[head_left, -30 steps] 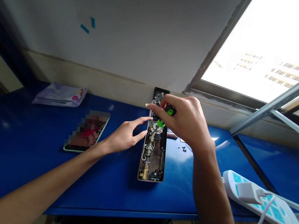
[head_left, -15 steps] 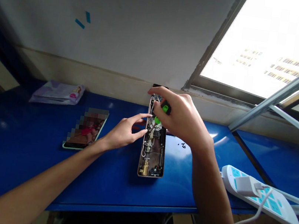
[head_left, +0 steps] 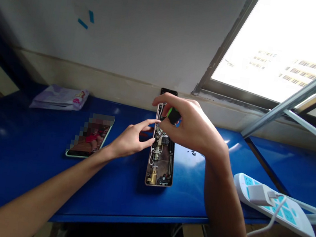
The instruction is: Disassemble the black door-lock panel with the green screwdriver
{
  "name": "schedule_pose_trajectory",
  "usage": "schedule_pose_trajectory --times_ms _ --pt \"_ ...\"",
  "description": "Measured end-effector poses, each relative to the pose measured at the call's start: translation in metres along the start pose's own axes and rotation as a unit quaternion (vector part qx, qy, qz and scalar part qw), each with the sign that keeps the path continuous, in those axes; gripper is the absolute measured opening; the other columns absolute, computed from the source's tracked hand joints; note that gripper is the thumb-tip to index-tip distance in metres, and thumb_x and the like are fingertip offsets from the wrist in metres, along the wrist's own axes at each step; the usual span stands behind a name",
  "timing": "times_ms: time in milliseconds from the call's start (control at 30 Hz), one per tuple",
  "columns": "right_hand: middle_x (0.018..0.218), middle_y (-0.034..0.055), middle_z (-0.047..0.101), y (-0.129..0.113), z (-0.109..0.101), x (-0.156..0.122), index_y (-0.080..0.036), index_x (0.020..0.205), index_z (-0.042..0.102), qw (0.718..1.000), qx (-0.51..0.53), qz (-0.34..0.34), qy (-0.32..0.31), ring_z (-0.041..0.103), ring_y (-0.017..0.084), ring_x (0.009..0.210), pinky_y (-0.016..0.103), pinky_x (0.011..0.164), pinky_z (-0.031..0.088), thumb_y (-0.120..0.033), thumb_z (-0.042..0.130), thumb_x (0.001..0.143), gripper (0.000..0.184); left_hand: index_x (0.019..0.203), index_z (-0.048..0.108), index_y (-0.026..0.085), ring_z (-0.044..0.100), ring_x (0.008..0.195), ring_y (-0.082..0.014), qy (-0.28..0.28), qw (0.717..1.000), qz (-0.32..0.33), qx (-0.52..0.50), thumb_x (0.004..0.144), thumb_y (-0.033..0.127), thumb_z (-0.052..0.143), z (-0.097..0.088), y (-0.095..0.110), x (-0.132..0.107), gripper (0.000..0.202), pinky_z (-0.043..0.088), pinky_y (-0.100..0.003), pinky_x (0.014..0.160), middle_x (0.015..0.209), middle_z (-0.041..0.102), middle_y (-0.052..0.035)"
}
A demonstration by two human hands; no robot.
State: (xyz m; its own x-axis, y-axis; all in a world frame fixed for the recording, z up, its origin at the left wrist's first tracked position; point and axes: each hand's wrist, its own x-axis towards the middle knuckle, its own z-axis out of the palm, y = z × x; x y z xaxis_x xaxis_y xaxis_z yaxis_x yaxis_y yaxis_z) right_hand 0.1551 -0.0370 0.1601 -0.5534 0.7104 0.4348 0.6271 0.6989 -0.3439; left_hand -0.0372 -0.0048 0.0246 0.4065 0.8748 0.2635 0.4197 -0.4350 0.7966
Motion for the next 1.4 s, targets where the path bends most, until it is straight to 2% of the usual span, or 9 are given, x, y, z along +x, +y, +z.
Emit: schedule_pose_trajectory --times_ms 133,200,333,467,567,700,867,1133,1400 --pt "0.074 -0.0001 0.067 0.002 0.006 0.004 -0.019 0.099 0.074 0.997 -0.058 0.020 0.054 0.051 0.011 0.065 0.027 0.065 0.035 -0.025 0.061 0.091 0.017 0.138 0.062 0.023 0.072 0.121 -0.0282 0.011 0.999 -0.006 0.040 0.086 0.038 0.068 -0.001 0.003 0.000 0.054 0.057 -0.037 0.105 0.126 0.077 -0.0057" --pt "0.067 -0.0013 0.064 0.005 0.008 0.005 -0.017 0.093 0.075 0.996 -0.057 0.020 0.064 0.048 0.010 0.059 0.027 0.063 0.034 -0.034 0.059 0.098 0.023 0.145 0.057 0.025 0.071 0.123 -0.0285 0.013 0.998 -0.008 0.063 0.087 0.040 0.067 -0.001 0.003 0.000 0.060 0.056 -0.038 0.106 0.128 0.077 -0.0053" --pt "0.084 0.0013 0.072 0.007 0.004 0.003 -0.017 0.112 0.074 0.999 -0.009 -0.030 0.019 0.055 0.010 0.067 0.025 0.067 0.038 -0.018 0.051 0.097 0.027 0.152 0.051 0.026 0.064 0.132 -0.0300 0.013 0.991 -0.012 0.135 0.089 0.046 0.063 0.000 0.002 -0.001 0.067 0.051 -0.040 0.113 0.139 0.070 -0.0063" --pt "0.091 0.0019 0.071 0.003 0.001 0.000 -0.018 0.125 0.070 0.999 -0.019 -0.027 0.004 0.055 0.011 0.072 0.026 0.068 0.039 -0.010 0.054 0.084 0.045 0.162 0.037 0.033 0.028 0.156 -0.0460 0.030 0.956 -0.097 0.276 0.088 0.062 0.060 -0.001 0.004 -0.005 0.083 0.035 -0.065 0.121 0.168 0.039 -0.0099" --pt "0.086 0.0007 0.070 0.002 0.005 0.002 -0.019 0.118 0.072 0.999 -0.026 -0.006 0.027 0.053 0.012 0.069 0.027 0.067 0.038 -0.012 0.054 0.083 0.040 0.166 0.021 0.043 -0.001 0.157 -0.0592 0.014 0.930 -0.207 0.304 0.083 0.083 0.055 -0.007 0.007 -0.008 0.098 0.026 -0.089 0.108 0.178 0.009 -0.0119" --pt "0.078 -0.0005 0.067 0.004 0.009 0.005 -0.018 0.109 0.072 0.998 -0.037 0.004 0.056 0.052 0.011 0.066 0.027 0.067 0.038 -0.014 0.055 0.085 0.030 0.166 0.013 0.045 -0.008 0.151 -0.0669 -0.029 0.929 -0.252 0.272 0.074 0.092 0.056 -0.016 0.003 -0.007 0.112 0.021 -0.098 0.095 0.177 -0.001 -0.0184" --pt "0.079 0.0023 0.071 0.009 0.007 0.007 -0.017 0.095 0.075 0.998 -0.033 -0.004 0.053 0.056 0.011 0.067 0.027 0.067 0.038 -0.026 0.053 0.100 0.024 0.166 0.021 0.042 0.006 0.154 -0.0637 -0.031 0.951 -0.171 0.257 0.076 0.086 0.062 -0.019 -0.010 -0.002 0.109 0.027 -0.088 0.107 0.177 0.008 -0.0150" --pt "0.098 0.0029 0.073 0.011 0.003 0.004 -0.016 0.129 0.066 0.999 0.019 -0.044 0.020 0.060 0.012 0.077 0.025 0.070 0.042 -0.010 0.055 0.084 0.048 0.159 0.041 0.021 0.049 0.148 -0.0349 -0.049 0.987 -0.033 0.148 0.092 0.054 0.059 -0.007 -0.009 0.004 0.078 0.040 -0.048 0.122 0.160 0.052 -0.0126" --pt "0.080 0.0012 0.071 0.016 0.006 0.007 -0.017 0.093 0.074 0.998 -0.030 -0.017 0.061 0.059 0.011 0.070 0.026 0.069 0.040 -0.034 0.061 0.099 0.022 0.161 0.040 0.021 0.055 0.143 -0.0311 -0.033 0.992 -0.014 0.123 0.090 0.048 0.062 -0.004 -0.006 0.002 0.079 0.044 -0.042 0.120 0.154 0.059 -0.0091"
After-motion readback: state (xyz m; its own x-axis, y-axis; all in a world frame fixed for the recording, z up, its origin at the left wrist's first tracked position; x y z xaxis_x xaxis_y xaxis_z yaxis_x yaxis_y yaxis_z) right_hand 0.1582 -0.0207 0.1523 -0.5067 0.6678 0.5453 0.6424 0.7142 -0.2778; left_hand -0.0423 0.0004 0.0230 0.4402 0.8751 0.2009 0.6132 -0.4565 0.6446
